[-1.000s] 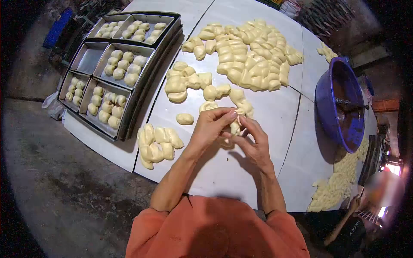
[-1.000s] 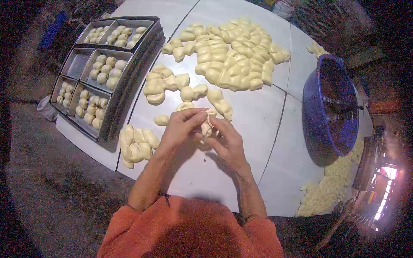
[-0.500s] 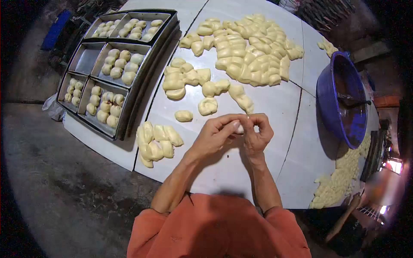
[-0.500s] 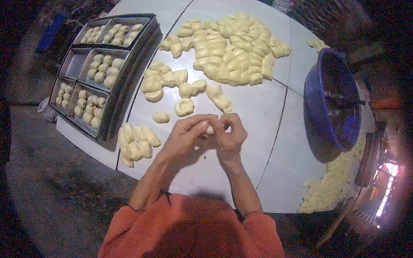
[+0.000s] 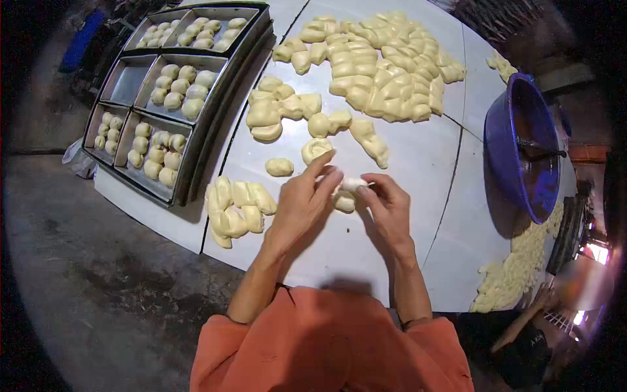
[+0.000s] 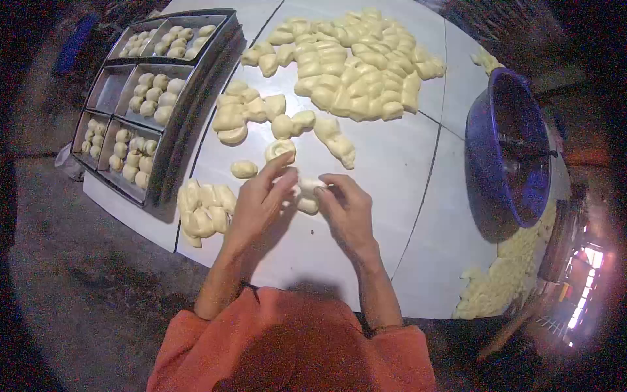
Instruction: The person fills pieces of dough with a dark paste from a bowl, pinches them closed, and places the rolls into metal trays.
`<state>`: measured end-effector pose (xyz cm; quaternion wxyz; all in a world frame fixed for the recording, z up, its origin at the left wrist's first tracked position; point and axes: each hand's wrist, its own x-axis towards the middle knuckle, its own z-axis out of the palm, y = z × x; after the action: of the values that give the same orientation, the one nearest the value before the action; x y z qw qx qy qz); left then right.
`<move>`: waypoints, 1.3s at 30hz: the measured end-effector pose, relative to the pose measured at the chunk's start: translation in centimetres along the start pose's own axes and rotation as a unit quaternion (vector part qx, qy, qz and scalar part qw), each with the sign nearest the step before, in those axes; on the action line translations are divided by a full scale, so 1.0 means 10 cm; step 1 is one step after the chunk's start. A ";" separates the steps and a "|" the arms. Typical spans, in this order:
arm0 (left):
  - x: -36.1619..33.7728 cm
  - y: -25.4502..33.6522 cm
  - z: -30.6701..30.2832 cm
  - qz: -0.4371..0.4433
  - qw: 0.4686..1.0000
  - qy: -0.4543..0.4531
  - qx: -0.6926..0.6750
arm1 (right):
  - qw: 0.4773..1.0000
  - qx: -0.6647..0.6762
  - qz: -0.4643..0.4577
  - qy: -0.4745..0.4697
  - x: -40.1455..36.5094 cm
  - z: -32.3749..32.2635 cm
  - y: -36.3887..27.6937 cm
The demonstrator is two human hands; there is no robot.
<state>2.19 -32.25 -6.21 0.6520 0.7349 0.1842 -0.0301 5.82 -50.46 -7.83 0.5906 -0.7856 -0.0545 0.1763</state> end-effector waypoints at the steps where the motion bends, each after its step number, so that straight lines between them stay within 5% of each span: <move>1: -0.04 -0.05 -0.03 0.016 0.999 -0.016 0.044 | 0.997 -0.004 0.072 -0.027 0.02 0.00 0.06; 4: -0.19 -0.20 -0.09 0.050 0.991 -0.050 0.114 | 0.997 -0.077 0.000 -0.026 0.02 0.03 0.07; 7: -0.24 -0.23 -0.01 -0.035 0.994 -0.105 0.014 | 0.996 -0.040 0.035 -0.066 -0.04 0.04 -0.01; 12: -0.42 0.06 -0.14 -0.101 0.983 -0.123 0.091 | 0.990 -0.053 0.076 -0.104 -0.18 -0.02 0.00; 14: -0.42 0.02 -0.16 -0.056 0.981 -0.101 0.158 | 0.990 -0.114 0.028 -0.076 -0.15 -0.06 0.11; 17: -0.29 -0.10 -0.15 0.042 0.974 -0.022 0.220 | 0.987 -0.116 0.017 0.106 0.06 -0.04 -0.05; 20: 0.01 0.06 -0.05 0.091 0.973 -0.006 0.212 | 0.923 -0.290 -0.159 0.197 0.46 -0.03 -0.02; 22: 0.23 0.15 0.11 0.132 0.967 -0.006 0.218 | 0.910 -0.325 -0.198 0.163 0.66 -0.03 0.07; 24: 0.58 -0.05 0.31 0.266 0.926 -0.026 0.267 | 0.898 -0.341 -0.230 0.154 0.78 0.00 0.19; 28: 0.83 -0.24 0.57 0.337 0.851 -0.039 0.400 | 0.968 -0.194 -0.099 0.127 0.72 -0.18 0.20; 29: 0.85 -0.31 0.59 0.364 0.806 -0.039 0.464 | 0.991 -0.066 -0.006 0.116 0.64 -0.21 0.23; 31: 0.84 -0.35 0.62 0.347 0.801 -0.055 0.485 | 0.979 0.159 0.106 0.067 0.46 -0.41 0.18; 39: 0.79 -0.27 0.59 0.331 0.805 -0.062 0.489 | 0.885 0.456 0.061 0.070 -0.14 -0.83 0.30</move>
<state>9.84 -35.94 -11.83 0.1873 0.9692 -0.1501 0.0555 6.95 -59.32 -8.41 0.8741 -0.4415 0.1217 0.1619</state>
